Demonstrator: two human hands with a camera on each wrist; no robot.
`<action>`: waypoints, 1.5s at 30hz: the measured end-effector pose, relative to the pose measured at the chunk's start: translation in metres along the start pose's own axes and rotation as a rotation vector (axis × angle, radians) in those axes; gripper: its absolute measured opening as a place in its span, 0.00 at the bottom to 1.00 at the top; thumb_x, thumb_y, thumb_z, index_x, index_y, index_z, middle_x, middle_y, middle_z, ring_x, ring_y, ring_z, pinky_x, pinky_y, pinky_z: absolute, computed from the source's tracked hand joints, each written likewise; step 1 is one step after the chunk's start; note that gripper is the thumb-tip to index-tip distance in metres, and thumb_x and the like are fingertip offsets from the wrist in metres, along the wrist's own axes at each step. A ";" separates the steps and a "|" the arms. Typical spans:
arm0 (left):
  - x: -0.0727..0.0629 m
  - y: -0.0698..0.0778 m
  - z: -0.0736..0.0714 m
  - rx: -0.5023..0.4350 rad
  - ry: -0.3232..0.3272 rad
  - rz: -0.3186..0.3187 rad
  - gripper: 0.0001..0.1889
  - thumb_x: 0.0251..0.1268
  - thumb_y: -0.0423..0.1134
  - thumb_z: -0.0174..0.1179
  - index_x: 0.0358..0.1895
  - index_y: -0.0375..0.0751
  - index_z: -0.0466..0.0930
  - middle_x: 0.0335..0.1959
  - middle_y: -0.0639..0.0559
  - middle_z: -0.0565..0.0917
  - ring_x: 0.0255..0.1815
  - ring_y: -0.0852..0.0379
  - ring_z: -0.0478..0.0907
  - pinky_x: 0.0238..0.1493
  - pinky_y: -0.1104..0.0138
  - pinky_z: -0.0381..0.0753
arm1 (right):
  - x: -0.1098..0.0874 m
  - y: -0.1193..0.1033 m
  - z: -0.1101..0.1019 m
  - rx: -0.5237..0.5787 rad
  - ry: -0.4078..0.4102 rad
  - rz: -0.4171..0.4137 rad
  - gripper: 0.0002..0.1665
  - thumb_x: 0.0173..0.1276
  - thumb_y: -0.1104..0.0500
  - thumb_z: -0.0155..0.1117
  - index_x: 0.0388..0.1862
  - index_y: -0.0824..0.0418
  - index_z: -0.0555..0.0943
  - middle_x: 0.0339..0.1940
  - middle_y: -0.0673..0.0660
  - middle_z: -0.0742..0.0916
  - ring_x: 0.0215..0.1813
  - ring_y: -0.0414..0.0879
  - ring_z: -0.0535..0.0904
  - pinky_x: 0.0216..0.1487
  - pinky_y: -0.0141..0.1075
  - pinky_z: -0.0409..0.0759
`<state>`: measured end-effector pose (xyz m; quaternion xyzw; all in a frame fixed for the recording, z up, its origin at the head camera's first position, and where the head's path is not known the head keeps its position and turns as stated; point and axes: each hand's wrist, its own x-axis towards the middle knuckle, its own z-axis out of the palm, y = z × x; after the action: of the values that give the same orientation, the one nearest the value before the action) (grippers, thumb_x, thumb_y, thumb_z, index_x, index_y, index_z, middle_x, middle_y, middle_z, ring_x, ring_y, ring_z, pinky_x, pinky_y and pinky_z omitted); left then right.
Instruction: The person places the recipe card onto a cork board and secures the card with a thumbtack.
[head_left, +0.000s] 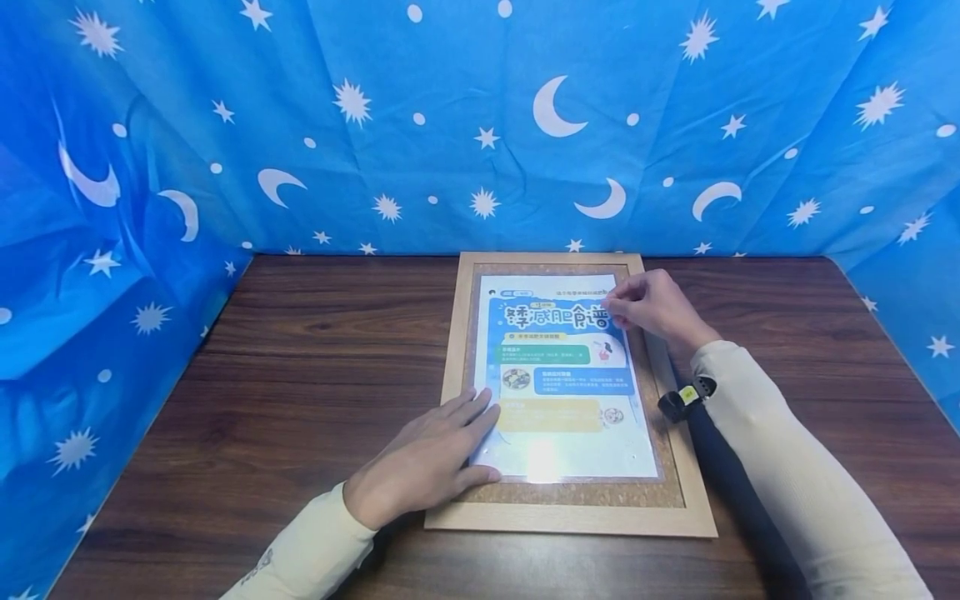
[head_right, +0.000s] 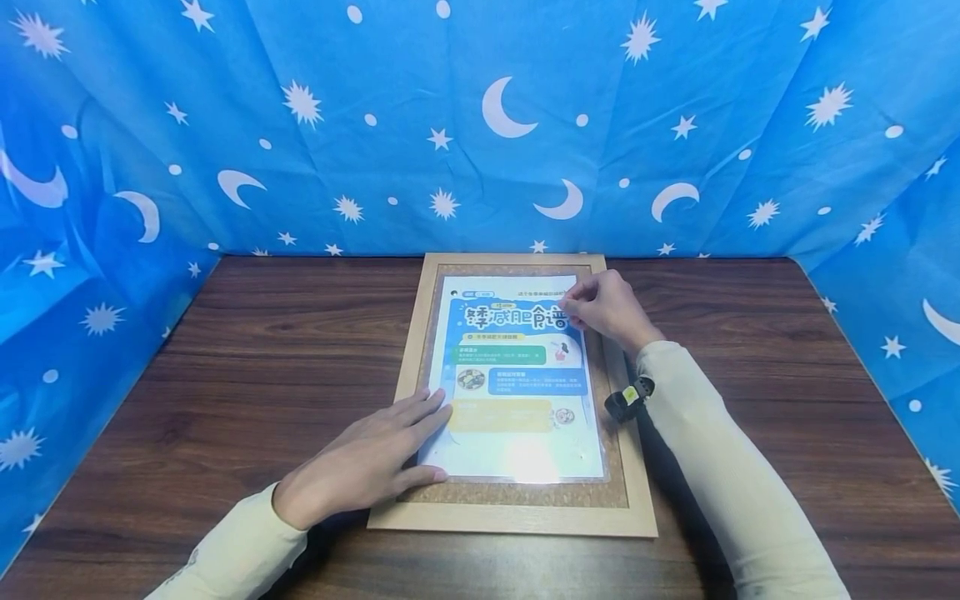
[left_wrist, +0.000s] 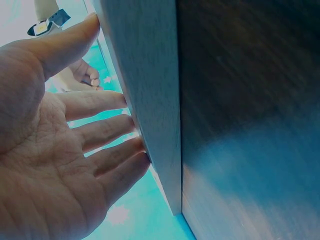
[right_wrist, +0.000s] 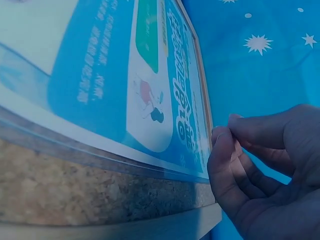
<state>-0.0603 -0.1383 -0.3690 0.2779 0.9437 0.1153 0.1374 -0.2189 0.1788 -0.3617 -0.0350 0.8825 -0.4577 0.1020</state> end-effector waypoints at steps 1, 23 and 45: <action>0.000 0.000 0.000 -0.001 0.000 -0.001 0.40 0.69 0.59 0.61 0.76 0.37 0.65 0.79 0.39 0.60 0.80 0.40 0.54 0.75 0.45 0.60 | 0.001 0.000 0.000 0.009 0.002 0.002 0.13 0.75 0.59 0.64 0.49 0.68 0.85 0.41 0.62 0.85 0.39 0.51 0.81 0.43 0.37 0.84; 0.001 0.002 -0.001 -0.001 -0.006 -0.002 0.40 0.69 0.59 0.61 0.76 0.37 0.65 0.80 0.40 0.59 0.80 0.41 0.54 0.75 0.45 0.59 | 0.026 0.005 -0.013 0.079 0.084 0.040 0.15 0.73 0.61 0.66 0.53 0.70 0.84 0.49 0.65 0.85 0.41 0.50 0.85 0.42 0.30 0.86; 0.000 0.002 -0.002 -0.004 -0.016 -0.011 0.40 0.70 0.58 0.61 0.76 0.37 0.65 0.79 0.40 0.59 0.80 0.41 0.53 0.75 0.45 0.59 | 0.041 -0.002 -0.008 0.098 0.033 0.087 0.14 0.75 0.62 0.63 0.54 0.69 0.83 0.49 0.65 0.85 0.43 0.51 0.85 0.46 0.33 0.86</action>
<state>-0.0597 -0.1369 -0.3663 0.2733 0.9439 0.1143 0.1460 -0.2607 0.1778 -0.3614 0.0158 0.8613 -0.4961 0.1088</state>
